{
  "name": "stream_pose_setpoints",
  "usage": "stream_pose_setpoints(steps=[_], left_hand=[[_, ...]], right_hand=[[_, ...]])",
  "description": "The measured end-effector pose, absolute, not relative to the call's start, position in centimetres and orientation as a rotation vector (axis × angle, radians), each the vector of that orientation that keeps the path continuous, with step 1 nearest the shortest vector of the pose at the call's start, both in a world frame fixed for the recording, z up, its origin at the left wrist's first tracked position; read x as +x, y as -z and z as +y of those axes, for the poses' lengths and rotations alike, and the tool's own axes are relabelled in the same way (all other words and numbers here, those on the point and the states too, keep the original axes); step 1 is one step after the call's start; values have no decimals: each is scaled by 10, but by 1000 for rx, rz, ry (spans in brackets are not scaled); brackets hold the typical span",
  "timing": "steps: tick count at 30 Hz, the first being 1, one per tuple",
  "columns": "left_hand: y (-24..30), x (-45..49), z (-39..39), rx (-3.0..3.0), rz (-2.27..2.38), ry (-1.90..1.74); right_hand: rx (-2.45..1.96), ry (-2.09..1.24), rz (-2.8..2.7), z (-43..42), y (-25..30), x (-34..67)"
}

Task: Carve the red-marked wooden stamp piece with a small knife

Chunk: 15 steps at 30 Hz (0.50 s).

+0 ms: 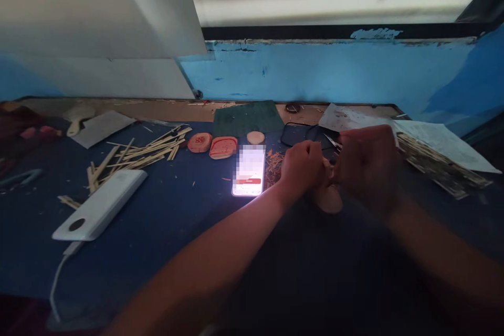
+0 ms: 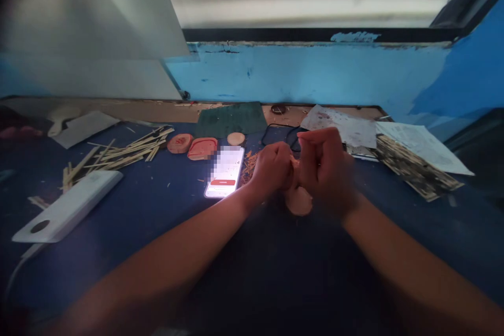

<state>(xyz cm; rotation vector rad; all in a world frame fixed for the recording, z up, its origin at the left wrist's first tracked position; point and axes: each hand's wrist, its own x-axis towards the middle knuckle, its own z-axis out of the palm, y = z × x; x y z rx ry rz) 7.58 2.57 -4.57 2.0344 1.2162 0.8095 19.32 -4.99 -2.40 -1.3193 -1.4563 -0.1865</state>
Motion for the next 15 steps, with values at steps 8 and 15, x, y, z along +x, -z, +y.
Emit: stream_pose_setpoints(steps=[8, 15], left_hand=[[54, 79, 23, 2187, 1270, -855], [69, 79, 26, 2615, 1299, -788]], right_hand=[[-1259, 163, -1480, -54, 26, 184], [-1256, 150, -1478, -55, 28, 188]])
